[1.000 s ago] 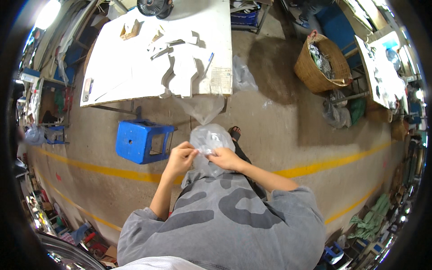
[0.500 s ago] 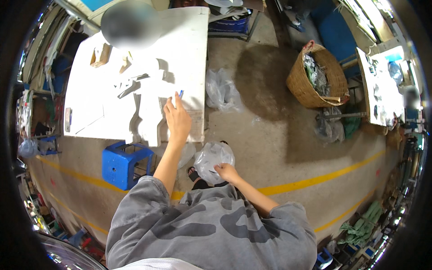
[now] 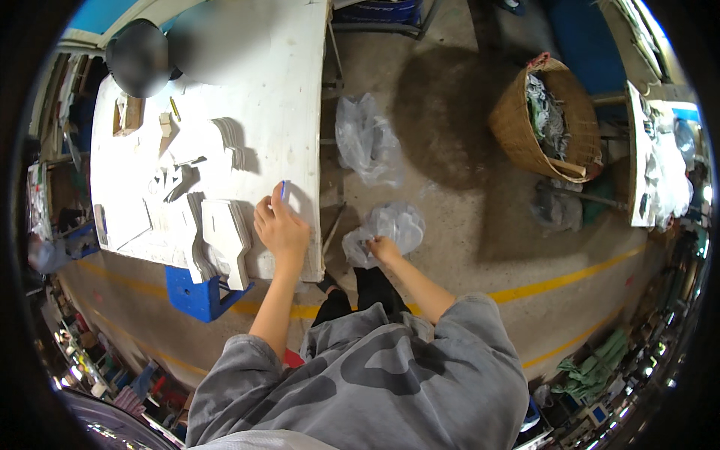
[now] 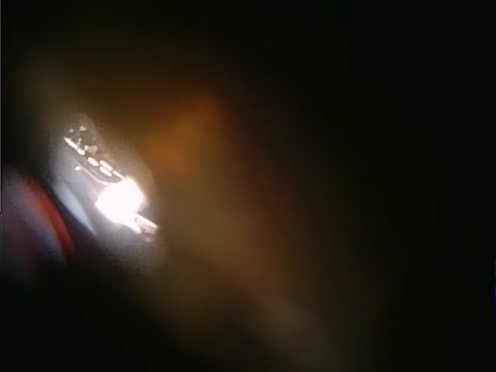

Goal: The person walks to a work table, writes on a notepad with a pen, then picks up stacks of white plastic items and places them into a clear plastic bag. The person continues to pack more items into the bag and ties it closed.

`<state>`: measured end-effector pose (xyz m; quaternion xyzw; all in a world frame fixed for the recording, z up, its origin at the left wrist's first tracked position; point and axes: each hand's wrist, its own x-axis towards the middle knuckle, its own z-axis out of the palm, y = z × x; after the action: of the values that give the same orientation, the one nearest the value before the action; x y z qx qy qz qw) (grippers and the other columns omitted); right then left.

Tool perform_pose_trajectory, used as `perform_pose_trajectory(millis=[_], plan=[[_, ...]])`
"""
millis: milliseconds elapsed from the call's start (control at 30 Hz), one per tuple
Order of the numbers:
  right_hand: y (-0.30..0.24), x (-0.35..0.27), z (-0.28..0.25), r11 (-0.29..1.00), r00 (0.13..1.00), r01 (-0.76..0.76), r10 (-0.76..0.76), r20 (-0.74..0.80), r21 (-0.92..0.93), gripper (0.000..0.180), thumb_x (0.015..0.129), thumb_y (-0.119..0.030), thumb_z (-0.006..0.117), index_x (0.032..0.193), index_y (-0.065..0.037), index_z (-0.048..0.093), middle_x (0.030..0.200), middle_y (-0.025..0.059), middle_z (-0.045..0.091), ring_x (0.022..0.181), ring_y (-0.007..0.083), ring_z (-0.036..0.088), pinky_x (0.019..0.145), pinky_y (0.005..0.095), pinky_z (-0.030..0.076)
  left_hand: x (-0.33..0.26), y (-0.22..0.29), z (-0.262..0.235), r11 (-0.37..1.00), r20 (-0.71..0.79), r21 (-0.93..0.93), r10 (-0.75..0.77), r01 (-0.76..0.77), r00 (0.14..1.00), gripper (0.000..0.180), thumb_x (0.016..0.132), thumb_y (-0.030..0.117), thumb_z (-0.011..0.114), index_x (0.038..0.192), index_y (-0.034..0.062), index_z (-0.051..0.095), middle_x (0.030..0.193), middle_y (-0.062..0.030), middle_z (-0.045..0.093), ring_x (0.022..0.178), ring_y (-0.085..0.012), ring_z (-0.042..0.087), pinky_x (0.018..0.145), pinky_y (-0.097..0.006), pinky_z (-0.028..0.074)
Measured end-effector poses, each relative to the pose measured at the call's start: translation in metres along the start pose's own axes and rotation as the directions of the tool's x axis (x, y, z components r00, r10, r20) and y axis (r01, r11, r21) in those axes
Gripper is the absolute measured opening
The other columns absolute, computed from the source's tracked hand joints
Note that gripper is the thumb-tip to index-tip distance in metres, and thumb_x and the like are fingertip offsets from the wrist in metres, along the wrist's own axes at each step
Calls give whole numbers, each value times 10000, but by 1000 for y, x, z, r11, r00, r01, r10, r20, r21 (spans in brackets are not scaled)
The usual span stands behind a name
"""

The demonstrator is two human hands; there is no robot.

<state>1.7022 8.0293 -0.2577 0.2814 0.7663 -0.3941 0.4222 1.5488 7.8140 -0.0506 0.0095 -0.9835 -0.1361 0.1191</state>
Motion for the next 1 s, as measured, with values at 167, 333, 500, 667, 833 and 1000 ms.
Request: perform_pose_trajectory(millis=[167, 333, 500, 667, 833, 1000], plan=[[-41, 105, -34, 971, 983, 184, -182, 24, -156, 549, 940, -491, 641, 1201, -16, 730, 1122, 239, 747, 1102, 394, 704, 959, 466, 527, 3, 2, -6, 999, 9, 45, 10, -11, 1000, 670, 789, 14, 643, 1438, 157, 556, 1146, -147, 572, 1005, -336, 569, 842, -458, 431], [-62, 203, -19, 887, 940, 314, -341, -19, -339, 420, 974, -389, 586, 1151, -25, 700, 1101, 262, 732, 1084, 451, 682, 944, 525, 527, 9, 0, -3, 999, 40, 32, 22, -24, 999, 676, 769, 11, 629, 1429, 145, 570, 1138, -151, 569, 1007, -342, 566, 862, -468, 425], [-81, 257, -3, 879, 883, 346, -423, -202, -329, 279, 985, -282, 575, 1101, -31, 611, 919, 291, 720, 935, 494, 691, 829, 583, 536, 15, 2, -1, 1000, 78, -2, -1, 2, 997, 575, 821, 27, 587, 1388, 118, 602, 1149, -166, 568, 1035, -359, 559, 914, -486, 423], [-113, 242, -22, 805, 826, 468, -545, -145, -365, 260, 937, -242, 622, 1114, -51, 617, 928, 280, 723, 913, 499, 690, 817, 575, 543, 13, 2, -6, 999, 102, -21, -48, 50, 994, 553, 828, 35, 586, 1374, 116, 616, 1137, -152, 574, 1029, -341, 560, 910, -470, 425], [-134, 156, -64, 722, 715, 487, -653, -250, -492, 506, 903, -256, 648, 1384, -113, 583, 1208, 279, 668, 1148, 494, 618, 934, 583, 520, 8, 2, -17, 993, 95, -71, -85, 92, 992, 615, 762, 34, 624, 1370, 128, 629, 1088, -103, 574, 969, -289, 553, 847, -425, 422], [-18, 177, -96, 790, 847, 332, -490, -205, -515, 422, 953, -276, 613, 1322, -70, 611, 1090, 271, 707, 984, 424, 696, 827, 550, 544, 5, 0, -26, 987, 47, -149, -46, 53, 998, 635, 748, 35, 631, 1373, 142, 625, 1070, -77, 560, 942, -254, 541, 829, -400, 416]])
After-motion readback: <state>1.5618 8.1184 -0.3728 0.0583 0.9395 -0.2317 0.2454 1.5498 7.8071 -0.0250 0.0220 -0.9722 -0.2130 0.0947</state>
